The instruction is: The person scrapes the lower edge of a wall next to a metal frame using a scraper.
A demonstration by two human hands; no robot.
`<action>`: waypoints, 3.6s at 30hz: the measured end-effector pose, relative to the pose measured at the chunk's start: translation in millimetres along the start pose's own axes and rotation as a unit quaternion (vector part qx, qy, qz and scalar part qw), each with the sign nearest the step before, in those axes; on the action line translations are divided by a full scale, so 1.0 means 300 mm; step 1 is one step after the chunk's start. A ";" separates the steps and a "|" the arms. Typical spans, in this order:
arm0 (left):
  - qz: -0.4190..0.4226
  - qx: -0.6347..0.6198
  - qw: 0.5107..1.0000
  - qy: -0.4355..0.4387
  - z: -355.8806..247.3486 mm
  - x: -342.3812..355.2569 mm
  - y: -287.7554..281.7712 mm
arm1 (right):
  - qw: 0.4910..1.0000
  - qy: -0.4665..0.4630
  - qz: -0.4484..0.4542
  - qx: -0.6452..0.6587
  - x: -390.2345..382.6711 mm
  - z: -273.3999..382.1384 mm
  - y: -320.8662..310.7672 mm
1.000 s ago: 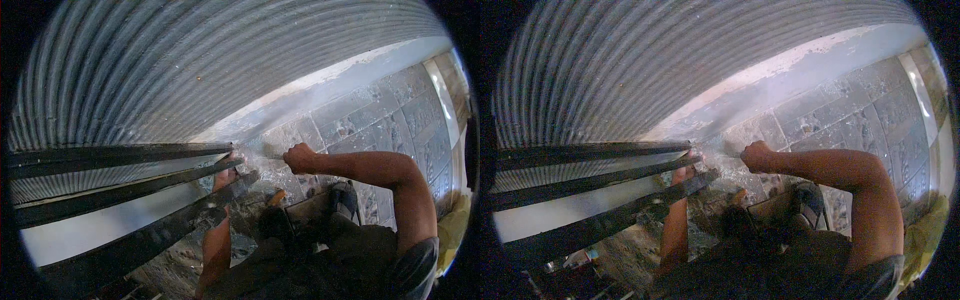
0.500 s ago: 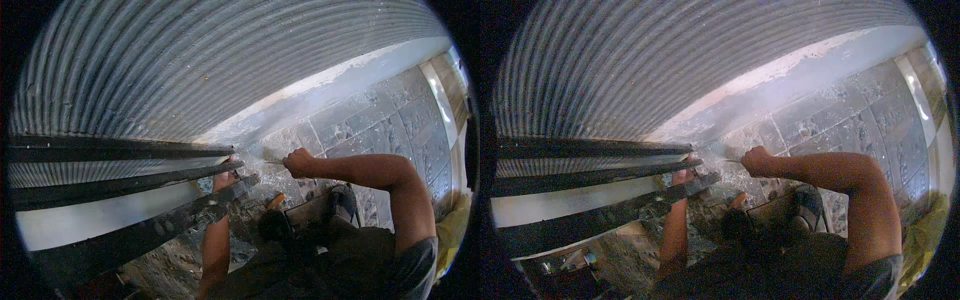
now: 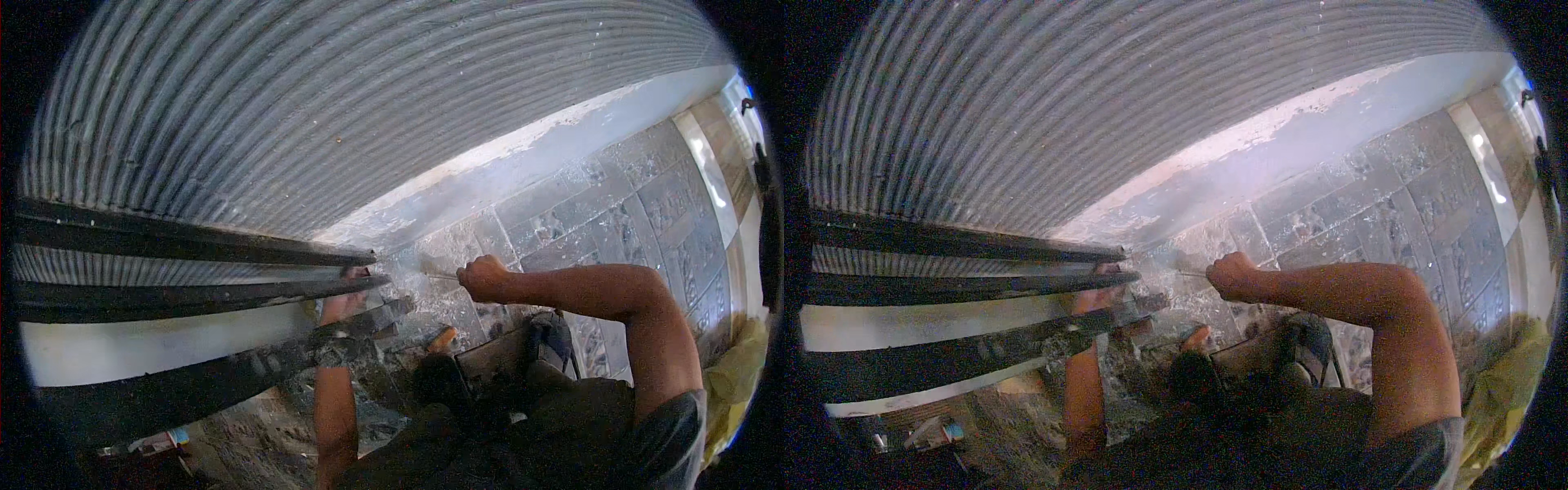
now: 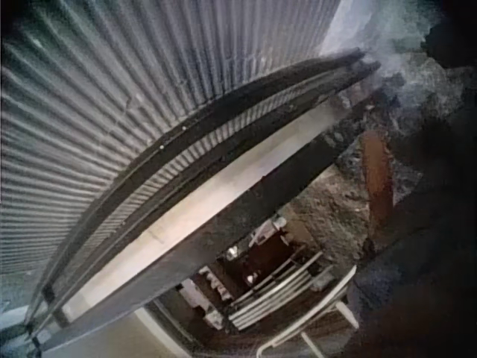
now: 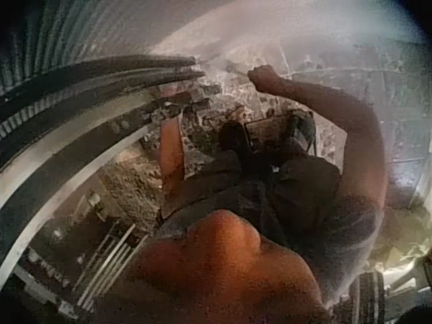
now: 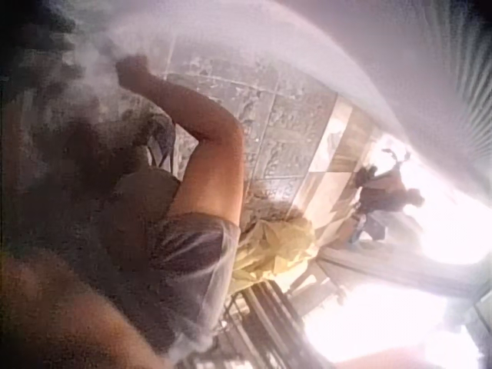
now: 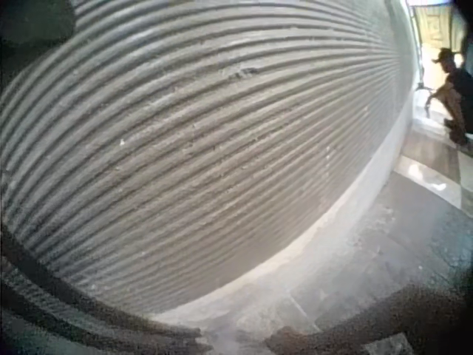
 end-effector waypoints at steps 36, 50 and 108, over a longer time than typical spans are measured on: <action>-0.155 0.365 0.863 0.312 0.115 0.069 -0.138 | 1.000 0.019 -0.018 0.010 -0.005 -0.001 -0.017; -0.066 0.351 0.870 0.339 0.106 0.094 -0.207 | 0.999 0.030 0.004 0.019 -0.002 0.005 -0.013; -0.152 0.208 0.904 0.342 0.180 0.057 -0.066 | 0.996 0.081 0.028 0.037 0.015 0.004 -0.033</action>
Point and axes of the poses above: each hand's wrist, its own x-axis towards the middle knuckle, its own y-axis out of the palm, z = x × y, the point moved 2 cm from there along x, towards the middle knuckle
